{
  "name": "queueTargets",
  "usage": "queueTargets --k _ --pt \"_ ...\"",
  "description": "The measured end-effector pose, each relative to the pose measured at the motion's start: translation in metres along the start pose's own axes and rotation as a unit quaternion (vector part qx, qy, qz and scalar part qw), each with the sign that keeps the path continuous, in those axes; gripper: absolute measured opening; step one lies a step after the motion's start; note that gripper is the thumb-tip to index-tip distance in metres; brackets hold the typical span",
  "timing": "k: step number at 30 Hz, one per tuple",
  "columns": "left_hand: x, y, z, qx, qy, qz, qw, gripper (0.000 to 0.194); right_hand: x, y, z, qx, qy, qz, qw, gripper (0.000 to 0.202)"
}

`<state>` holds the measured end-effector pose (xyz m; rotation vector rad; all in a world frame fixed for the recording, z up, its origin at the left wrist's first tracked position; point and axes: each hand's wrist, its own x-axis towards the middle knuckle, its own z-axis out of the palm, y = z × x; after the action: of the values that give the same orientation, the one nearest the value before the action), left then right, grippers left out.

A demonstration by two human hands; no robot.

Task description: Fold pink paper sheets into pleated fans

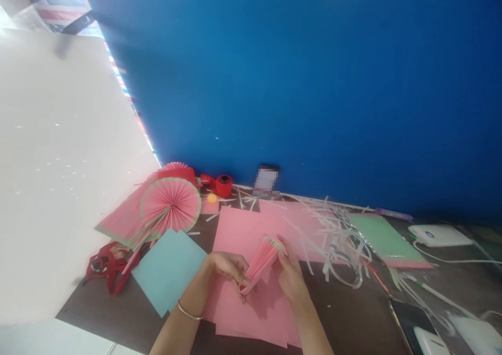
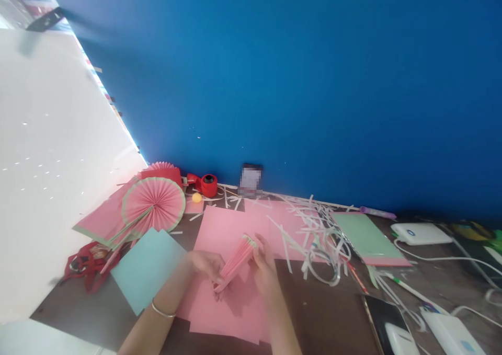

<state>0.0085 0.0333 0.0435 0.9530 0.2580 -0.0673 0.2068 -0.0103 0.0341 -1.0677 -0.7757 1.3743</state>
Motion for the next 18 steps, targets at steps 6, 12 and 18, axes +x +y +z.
queueTargets --k 6,12,18 --pt "-0.002 0.002 -0.003 0.031 0.029 0.016 0.999 0.034 -0.001 -0.002 0.001 -0.035 -0.012 -0.034 0.999 0.033" --pt "-0.006 0.001 -0.008 0.015 0.144 0.058 0.988 0.033 -0.003 -0.012 -0.003 -0.053 0.034 -0.071 0.996 0.029" --pt "-0.007 0.001 -0.011 0.025 0.237 0.077 0.968 0.038 -0.007 -0.025 -0.023 -0.13 0.019 -0.104 0.986 0.038"
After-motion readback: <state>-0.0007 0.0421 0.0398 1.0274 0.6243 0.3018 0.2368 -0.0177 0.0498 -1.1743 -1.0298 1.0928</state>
